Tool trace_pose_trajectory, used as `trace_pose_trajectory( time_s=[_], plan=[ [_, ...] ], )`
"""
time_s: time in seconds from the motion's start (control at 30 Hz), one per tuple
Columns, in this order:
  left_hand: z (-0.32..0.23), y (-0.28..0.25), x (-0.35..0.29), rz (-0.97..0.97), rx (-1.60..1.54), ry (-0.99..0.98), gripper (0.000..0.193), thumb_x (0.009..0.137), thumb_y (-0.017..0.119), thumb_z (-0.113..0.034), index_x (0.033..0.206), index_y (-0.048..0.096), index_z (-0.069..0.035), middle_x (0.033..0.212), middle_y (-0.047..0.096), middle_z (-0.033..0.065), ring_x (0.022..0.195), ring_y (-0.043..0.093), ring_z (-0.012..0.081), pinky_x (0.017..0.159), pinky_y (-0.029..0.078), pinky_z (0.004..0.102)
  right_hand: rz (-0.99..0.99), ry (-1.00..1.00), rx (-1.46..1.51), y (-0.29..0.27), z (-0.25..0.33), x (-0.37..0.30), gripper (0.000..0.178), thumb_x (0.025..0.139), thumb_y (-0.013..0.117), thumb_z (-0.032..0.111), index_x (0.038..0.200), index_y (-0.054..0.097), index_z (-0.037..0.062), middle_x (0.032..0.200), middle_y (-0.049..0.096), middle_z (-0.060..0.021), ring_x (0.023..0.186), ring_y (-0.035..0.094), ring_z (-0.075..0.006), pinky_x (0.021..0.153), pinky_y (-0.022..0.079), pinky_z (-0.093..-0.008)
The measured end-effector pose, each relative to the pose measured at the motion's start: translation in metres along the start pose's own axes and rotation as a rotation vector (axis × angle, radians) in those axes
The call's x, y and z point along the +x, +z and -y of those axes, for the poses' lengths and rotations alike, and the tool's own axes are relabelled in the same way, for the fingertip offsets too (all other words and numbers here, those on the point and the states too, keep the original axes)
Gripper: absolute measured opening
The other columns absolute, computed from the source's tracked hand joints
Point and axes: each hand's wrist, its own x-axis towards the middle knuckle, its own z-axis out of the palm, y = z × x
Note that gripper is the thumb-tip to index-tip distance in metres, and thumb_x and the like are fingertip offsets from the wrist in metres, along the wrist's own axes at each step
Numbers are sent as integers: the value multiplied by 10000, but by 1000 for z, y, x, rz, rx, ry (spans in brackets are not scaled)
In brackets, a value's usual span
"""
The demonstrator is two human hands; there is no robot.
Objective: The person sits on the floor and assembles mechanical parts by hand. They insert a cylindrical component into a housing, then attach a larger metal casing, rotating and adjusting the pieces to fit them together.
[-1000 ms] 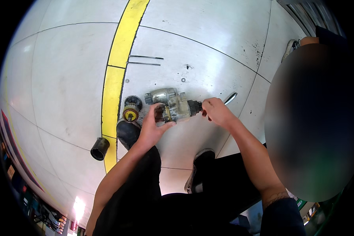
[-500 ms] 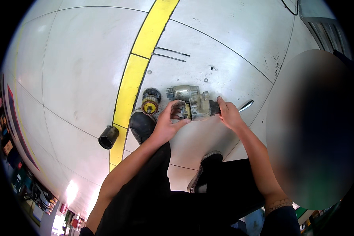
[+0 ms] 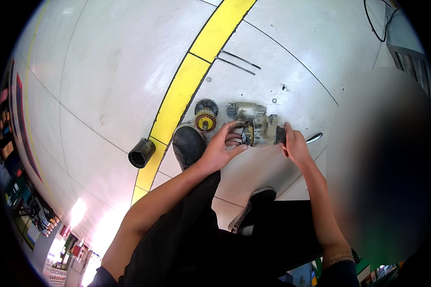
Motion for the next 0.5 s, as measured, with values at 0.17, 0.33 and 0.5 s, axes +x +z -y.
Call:
trace_pose_trajectory(
  time_s=[0.17,0.33,0.5],
  plan=[
    [5,-4,-1,-20,13,-43,616,973,803,-29,1504,495,32,1345,668,142,1241,663,181,1018,555,332,-9,-8,-6,0,3,-3,766,1190,342,507,613,489,25,530,471,-71,423,517,-222,505,462,-416],
    [7,0,1,-66,15,80,488,965,809,-51,1389,596,59,1260,696,145,1144,707,204,950,590,321,-1,-19,-12,0,3,-3,758,1193,337,493,619,493,23,534,471,-69,432,519,-217,508,468,-413],
    [-10,-1,-3,-85,263,268,385,964,786,-26,1309,639,58,1242,693,143,1112,727,231,914,604,327,7,-9,13,-1,0,-2,756,1194,333,492,624,491,22,540,470,-64,443,526,-214,508,477,-410]
  ],
)
